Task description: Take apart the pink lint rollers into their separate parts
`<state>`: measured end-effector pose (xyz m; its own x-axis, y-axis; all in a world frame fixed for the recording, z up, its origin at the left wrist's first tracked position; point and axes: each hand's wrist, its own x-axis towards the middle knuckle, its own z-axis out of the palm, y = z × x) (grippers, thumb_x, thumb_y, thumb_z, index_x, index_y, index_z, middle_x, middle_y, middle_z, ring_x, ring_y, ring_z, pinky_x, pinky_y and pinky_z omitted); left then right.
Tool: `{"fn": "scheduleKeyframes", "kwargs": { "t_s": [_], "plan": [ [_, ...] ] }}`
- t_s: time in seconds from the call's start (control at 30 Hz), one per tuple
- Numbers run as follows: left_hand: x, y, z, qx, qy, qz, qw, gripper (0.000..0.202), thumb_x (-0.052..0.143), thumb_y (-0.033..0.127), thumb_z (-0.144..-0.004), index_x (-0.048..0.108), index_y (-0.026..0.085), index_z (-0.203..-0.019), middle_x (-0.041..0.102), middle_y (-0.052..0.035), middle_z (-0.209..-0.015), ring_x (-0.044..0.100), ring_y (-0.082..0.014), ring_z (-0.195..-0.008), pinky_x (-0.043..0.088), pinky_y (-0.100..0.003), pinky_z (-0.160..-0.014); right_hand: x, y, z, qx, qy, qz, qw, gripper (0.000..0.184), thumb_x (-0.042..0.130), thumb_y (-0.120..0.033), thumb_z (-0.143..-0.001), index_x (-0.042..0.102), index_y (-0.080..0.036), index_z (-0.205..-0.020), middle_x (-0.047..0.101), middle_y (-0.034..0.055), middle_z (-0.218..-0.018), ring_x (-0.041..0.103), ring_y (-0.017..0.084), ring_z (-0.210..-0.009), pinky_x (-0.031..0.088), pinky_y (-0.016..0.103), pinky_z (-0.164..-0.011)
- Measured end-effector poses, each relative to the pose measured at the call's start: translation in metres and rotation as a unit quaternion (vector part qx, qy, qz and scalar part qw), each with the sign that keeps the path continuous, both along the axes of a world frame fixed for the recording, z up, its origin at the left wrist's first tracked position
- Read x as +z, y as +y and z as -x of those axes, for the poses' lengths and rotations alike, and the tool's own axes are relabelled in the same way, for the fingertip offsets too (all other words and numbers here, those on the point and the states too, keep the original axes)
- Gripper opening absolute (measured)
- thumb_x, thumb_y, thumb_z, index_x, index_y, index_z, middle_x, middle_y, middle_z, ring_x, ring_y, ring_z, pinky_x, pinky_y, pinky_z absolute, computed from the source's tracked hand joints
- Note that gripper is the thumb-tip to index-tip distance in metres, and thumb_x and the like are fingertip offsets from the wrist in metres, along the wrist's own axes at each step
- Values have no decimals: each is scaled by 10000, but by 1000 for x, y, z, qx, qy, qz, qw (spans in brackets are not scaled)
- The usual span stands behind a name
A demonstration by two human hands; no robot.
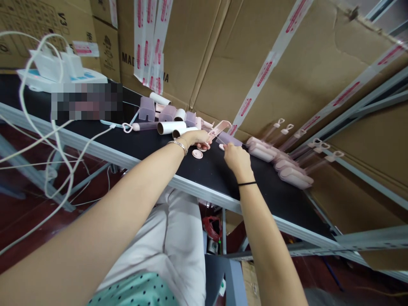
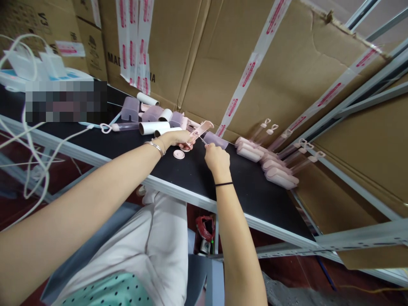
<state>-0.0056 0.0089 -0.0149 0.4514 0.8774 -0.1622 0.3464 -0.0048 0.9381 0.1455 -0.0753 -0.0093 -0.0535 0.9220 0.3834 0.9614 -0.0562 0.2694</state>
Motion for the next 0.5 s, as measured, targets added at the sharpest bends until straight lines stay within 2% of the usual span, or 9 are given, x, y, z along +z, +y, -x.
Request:
{"fn": "scheduleKeyframes", "kwargs": {
  "t_s": [0.2,0.4,0.5],
  "plan": [
    [2,1,0,10,35,-8,999,336,413,382,-875,448,150,-634,523,-33,-504,426,-51,-372,220,-169,-354,0,-1,7,-6,-2,-3,1000,389,235,-328,-937,558,-127,-1017,659,166,-904,656,268,-823,475,349,-708],
    [0,8,3,-33,68,-26,997,199,500,245,-790,452,159,-617,499,-8,-476,396,-50,-348,227,-174,-359,9,5,-11,42,9,49,998,404,245,-345,-936,595,-153,-999,657,148,-948,636,245,-904,455,308,-753],
    [-1,10,3,-34,70,-21,997,155,514,237,-775,465,161,-649,505,-3,-477,398,-53,-346,229,-176,-362,5,4,-10,24,12,13,1000,416,246,-356,-936,585,-138,-1038,657,159,-936,637,249,-893,448,320,-766]
  ]
}}
